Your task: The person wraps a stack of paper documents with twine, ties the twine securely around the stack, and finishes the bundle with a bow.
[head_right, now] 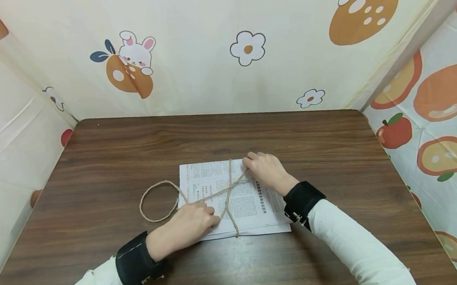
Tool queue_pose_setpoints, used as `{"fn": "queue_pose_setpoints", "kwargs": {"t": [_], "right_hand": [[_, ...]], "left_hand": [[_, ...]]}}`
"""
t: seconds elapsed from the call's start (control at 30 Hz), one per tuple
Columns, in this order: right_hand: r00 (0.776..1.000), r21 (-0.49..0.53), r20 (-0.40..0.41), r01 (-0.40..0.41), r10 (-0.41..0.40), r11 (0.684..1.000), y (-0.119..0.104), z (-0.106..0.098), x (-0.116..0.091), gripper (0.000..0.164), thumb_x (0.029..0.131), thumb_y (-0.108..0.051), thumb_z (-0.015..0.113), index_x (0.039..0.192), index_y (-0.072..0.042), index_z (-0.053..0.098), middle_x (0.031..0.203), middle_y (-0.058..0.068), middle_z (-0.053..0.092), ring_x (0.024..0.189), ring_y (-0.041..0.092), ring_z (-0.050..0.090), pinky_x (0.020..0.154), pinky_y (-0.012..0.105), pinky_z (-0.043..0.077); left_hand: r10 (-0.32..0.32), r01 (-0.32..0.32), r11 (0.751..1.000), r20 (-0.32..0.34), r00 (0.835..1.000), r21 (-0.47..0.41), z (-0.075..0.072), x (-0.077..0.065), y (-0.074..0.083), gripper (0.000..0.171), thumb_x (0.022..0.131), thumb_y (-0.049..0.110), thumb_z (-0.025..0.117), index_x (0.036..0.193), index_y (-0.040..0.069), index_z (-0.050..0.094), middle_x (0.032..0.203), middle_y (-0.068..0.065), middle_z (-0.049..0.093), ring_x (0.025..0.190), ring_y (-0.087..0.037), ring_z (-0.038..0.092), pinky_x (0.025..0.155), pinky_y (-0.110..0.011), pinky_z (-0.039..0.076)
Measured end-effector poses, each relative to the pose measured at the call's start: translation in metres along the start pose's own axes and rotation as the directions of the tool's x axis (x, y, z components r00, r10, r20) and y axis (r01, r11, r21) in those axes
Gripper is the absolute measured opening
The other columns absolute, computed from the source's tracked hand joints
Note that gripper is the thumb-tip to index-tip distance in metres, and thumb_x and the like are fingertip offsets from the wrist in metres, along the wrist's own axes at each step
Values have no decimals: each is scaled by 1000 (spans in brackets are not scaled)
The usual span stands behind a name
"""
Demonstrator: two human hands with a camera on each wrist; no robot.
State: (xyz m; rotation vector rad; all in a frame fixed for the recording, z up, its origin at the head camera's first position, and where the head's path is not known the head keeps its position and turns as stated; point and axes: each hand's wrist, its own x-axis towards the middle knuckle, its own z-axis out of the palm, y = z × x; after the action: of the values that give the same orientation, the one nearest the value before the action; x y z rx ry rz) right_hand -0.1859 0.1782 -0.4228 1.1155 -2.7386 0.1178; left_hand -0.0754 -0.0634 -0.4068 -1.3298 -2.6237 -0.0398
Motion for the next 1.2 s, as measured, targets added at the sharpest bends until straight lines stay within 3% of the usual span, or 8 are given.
{"fn": "queue_pose_setpoints", "kwargs": {"t": [0.8, 1.1, 1.2], "right_hand": [[999, -4, -2, -48, 48, 999, 1, 2, 6, 9, 83, -11, 67, 81, -11, 58, 80, 5, 58, 64, 20, 56, 51, 31, 44], [998, 25, -15, -57, 57, 998, -1, 1, 2, 10, 82, -9, 67, 82, -10, 57, 79, 4, 57, 62, 17, 54, 51, 30, 44], [999, 54, -9, -48, 48, 997, -2, 1, 0, 10, 83, -8, 66, 83, -9, 56, 78, 3, 57, 61, 14, 52, 50, 29, 43]], "left_hand": [[52, -47, 998, 138, 989, -34, -7, -6, 5, 22, 83, 14, 62, 63, 24, 60, 63, 8, 55, 61, -8, 56, 42, -22, 36], [18, -7, 997, 137, 990, -79, -15, -5, -5, 14, 75, 16, 69, 66, 22, 60, 64, 8, 55, 61, -11, 57, 45, -25, 41], [-10, 27, 992, 140, 990, -119, -18, -4, -9, 14, 77, 16, 68, 68, 20, 59, 64, 8, 55, 61, -10, 57, 44, -25, 40]]}}
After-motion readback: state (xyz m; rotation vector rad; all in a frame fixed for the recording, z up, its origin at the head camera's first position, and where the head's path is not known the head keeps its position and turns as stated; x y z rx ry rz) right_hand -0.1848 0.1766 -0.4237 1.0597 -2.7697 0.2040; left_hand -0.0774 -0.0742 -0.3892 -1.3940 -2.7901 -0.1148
